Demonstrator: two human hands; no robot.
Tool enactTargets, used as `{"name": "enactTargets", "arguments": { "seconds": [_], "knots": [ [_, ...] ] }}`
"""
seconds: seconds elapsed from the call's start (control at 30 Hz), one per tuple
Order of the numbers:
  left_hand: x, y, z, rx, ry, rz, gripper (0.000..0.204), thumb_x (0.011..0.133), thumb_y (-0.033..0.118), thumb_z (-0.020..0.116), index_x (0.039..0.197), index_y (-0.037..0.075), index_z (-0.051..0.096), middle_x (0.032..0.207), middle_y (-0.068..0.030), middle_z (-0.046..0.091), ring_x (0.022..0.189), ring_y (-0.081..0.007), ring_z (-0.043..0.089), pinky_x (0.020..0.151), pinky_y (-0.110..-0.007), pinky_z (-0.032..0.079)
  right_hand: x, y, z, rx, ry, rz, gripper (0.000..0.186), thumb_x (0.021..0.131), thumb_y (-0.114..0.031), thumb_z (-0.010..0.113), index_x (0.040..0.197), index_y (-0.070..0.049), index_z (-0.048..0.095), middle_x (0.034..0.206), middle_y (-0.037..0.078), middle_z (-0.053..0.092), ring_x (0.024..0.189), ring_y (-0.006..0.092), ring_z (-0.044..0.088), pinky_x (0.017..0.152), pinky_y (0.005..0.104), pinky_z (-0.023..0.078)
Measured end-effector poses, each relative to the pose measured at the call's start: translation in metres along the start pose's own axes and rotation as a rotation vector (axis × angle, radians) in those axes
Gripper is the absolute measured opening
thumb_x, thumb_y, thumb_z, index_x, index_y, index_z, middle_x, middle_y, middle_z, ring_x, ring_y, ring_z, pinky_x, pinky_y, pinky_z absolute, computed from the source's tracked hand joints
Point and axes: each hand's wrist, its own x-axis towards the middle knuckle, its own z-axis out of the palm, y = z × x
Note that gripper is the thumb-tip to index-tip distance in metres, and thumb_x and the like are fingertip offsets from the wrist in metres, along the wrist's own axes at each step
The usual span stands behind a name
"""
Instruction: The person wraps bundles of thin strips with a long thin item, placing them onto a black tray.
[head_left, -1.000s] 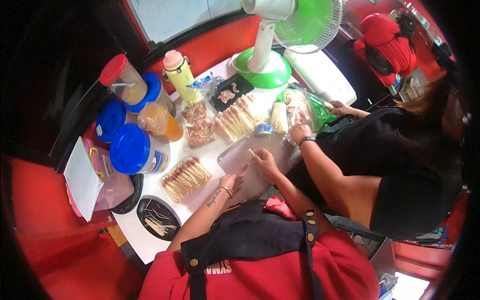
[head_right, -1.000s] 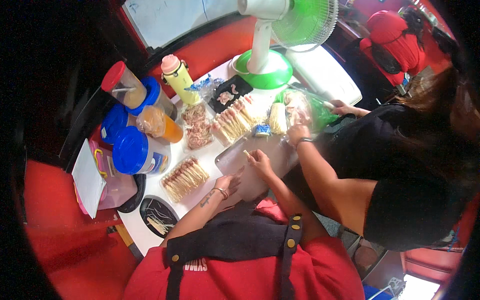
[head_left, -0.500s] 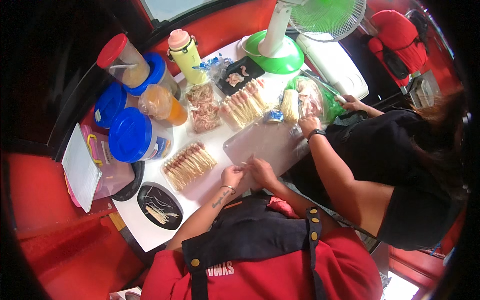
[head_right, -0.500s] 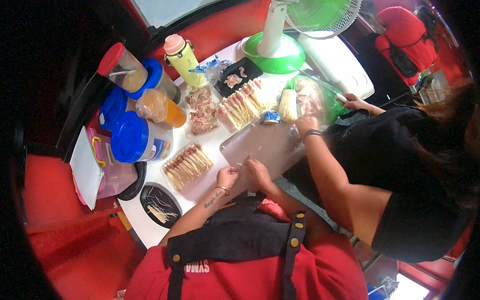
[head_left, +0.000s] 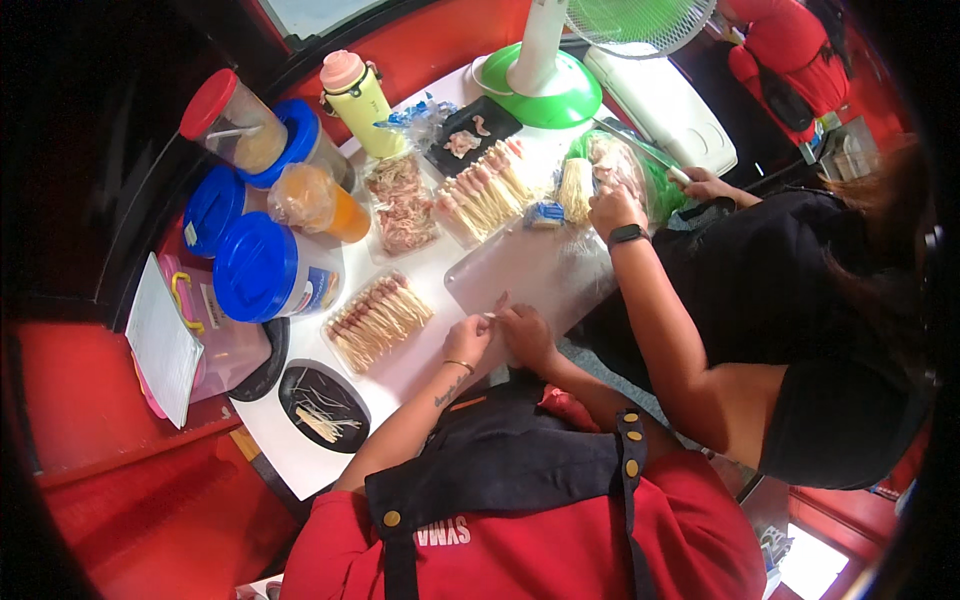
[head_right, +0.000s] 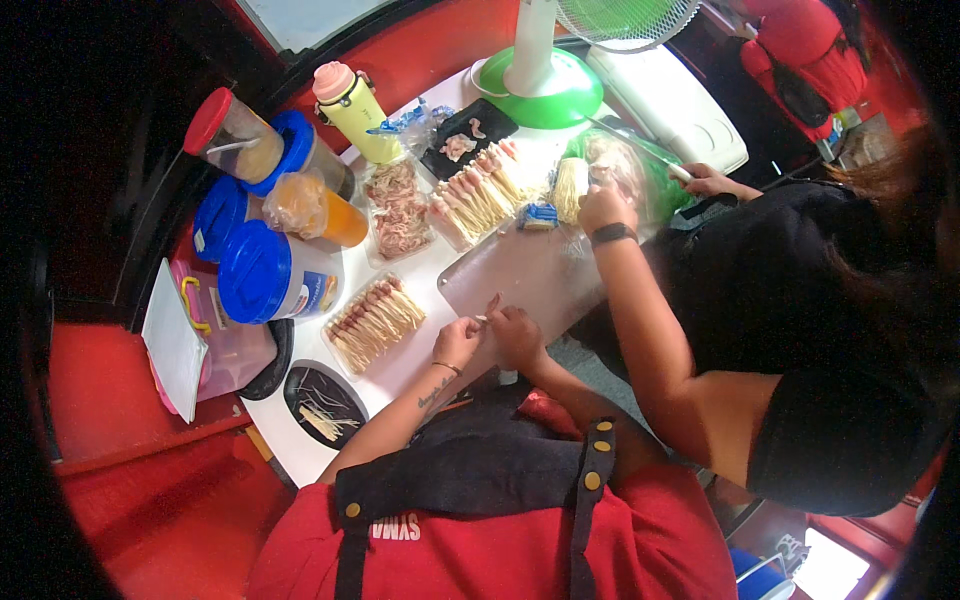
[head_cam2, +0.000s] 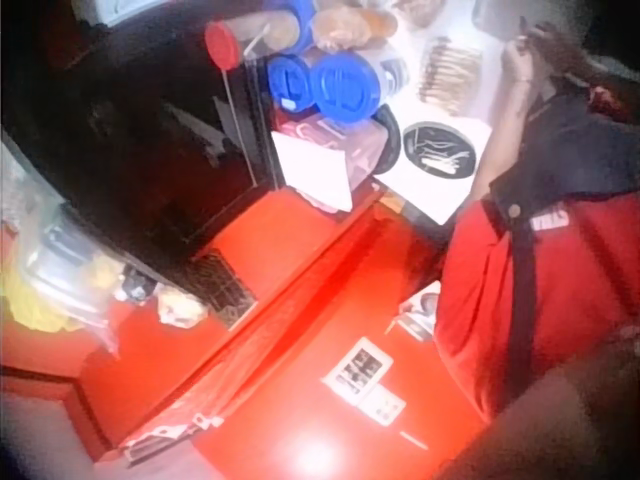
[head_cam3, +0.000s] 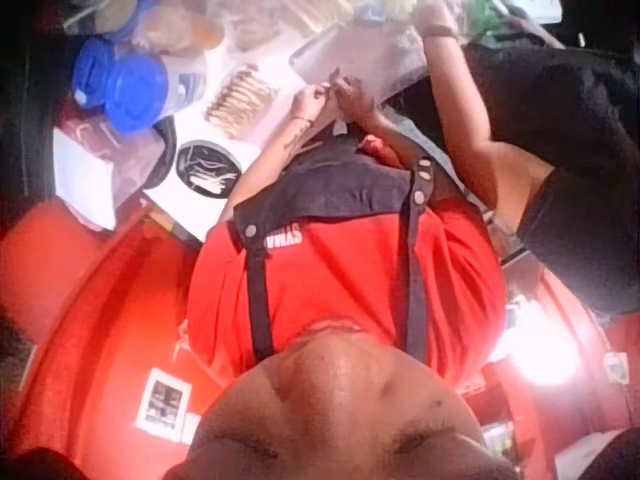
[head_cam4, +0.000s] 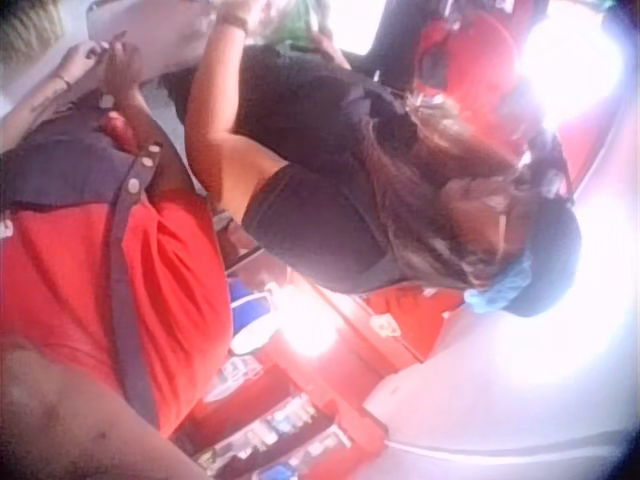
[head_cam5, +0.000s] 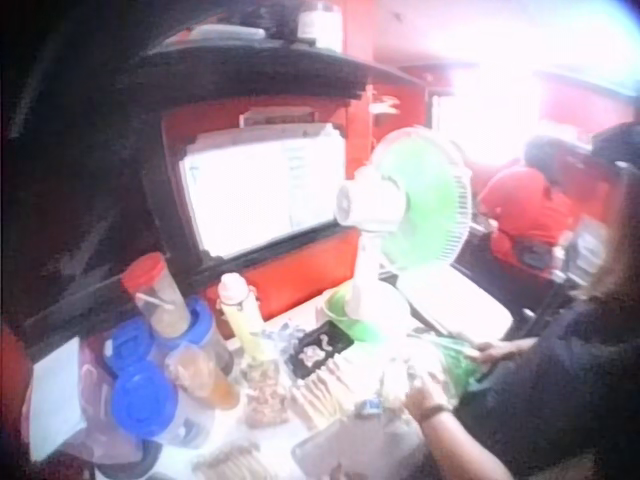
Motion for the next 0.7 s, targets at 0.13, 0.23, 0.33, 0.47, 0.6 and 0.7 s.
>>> {"name": "enactTargets", "arguments": {
  "seconds": [0.13, 0.23, 0.33, 0.47, 0.6, 0.7],
  "knots": [
    [0.002, 0.007, -0.008, 0.042, -0.056, 0.032, 0.024, 0.075, 0.029, 0.062, 0.083, 0.007, 0.064, 0.073, -0.0127, 0.063, 0.070, -0.0278, 0.063, 0.063, -0.036, 0.049, 0.003, 0.007, 0.001, 0.042, -0.018, -0.019, 0.015, 0.068, -0.009, 0.057, 0.082, -0.009, 0.053, 0.078, 0.009, 0.053, 0.074, 0.0293, 0.055, 0.062, 0.0392, 0.046],
    [0.005, 0.008, -0.012, 0.073, -0.091, 0.029, 0.027, 0.076, 0.032, 0.062, 0.084, 0.007, 0.063, 0.075, -0.0130, 0.064, 0.072, -0.0272, 0.063, 0.064, -0.036, 0.049, 0.005, 0.008, 0.003, 0.053, -0.046, -0.052, 0.019, 0.064, -0.008, 0.058, 0.082, -0.009, 0.053, 0.081, 0.009, 0.054, 0.075, 0.0284, 0.055, 0.063, 0.0383, 0.046],
    [0.008, 0.004, -0.013, 0.075, -0.113, 0.038, 0.025, 0.075, 0.030, 0.062, 0.085, 0.006, 0.063, 0.078, -0.0134, 0.064, 0.073, -0.0265, 0.063, 0.065, -0.036, 0.049, 0.006, 0.008, 0.006, 0.075, -0.023, -0.052, 0.014, 0.067, -0.009, 0.057, 0.081, -0.010, 0.055, 0.080, 0.009, 0.054, 0.076, 0.0291, 0.056, 0.063, 0.0387, 0.046],
    [0.011, 0.006, -0.014, 0.030, -0.155, 0.075, 0.022, 0.074, 0.024, 0.062, 0.086, 0.005, 0.063, 0.081, -0.0136, 0.064, 0.076, -0.0255, 0.063, 0.066, -0.035, 0.049, 0.004, 0.012, 0.006, 0.133, -0.053, 0.002, 0.010, 0.069, -0.009, 0.059, 0.079, -0.010, 0.058, 0.079, 0.010, 0.056, 0.075, 0.0308, 0.056, 0.064, 0.0398, 0.046],
    [0.024, 0.010, -0.015, 0.077, -0.192, 0.196, 0.021, 0.074, 0.022, 0.062, 0.085, 0.005, 0.063, 0.079, -0.0136, 0.063, 0.074, -0.0261, 0.062, 0.067, -0.035, 0.048, 0.006, 0.018, -0.001, 0.107, -0.030, -0.053, 0.014, 0.069, -0.010, 0.059, 0.083, -0.010, 0.060, 0.080, 0.012, 0.057, 0.075, 0.0321, 0.056, 0.065, 0.0413, 0.046],
    [0.034, 0.009, -0.017, 0.118, -0.195, 0.294, 0.020, 0.074, 0.022, 0.061, 0.084, 0.006, 0.063, 0.079, -0.0139, 0.060, 0.076, -0.0283, 0.059, 0.068, -0.036, 0.047, 0.007, 0.016, -0.004, 0.274, -0.094, 0.061, 0.019, 0.071, -0.012, 0.060, 0.090, -0.010, 0.061, 0.084, 0.013, 0.058, 0.079, 0.0345, 0.056, 0.069, 0.0432, 0.045]
  ]
}}
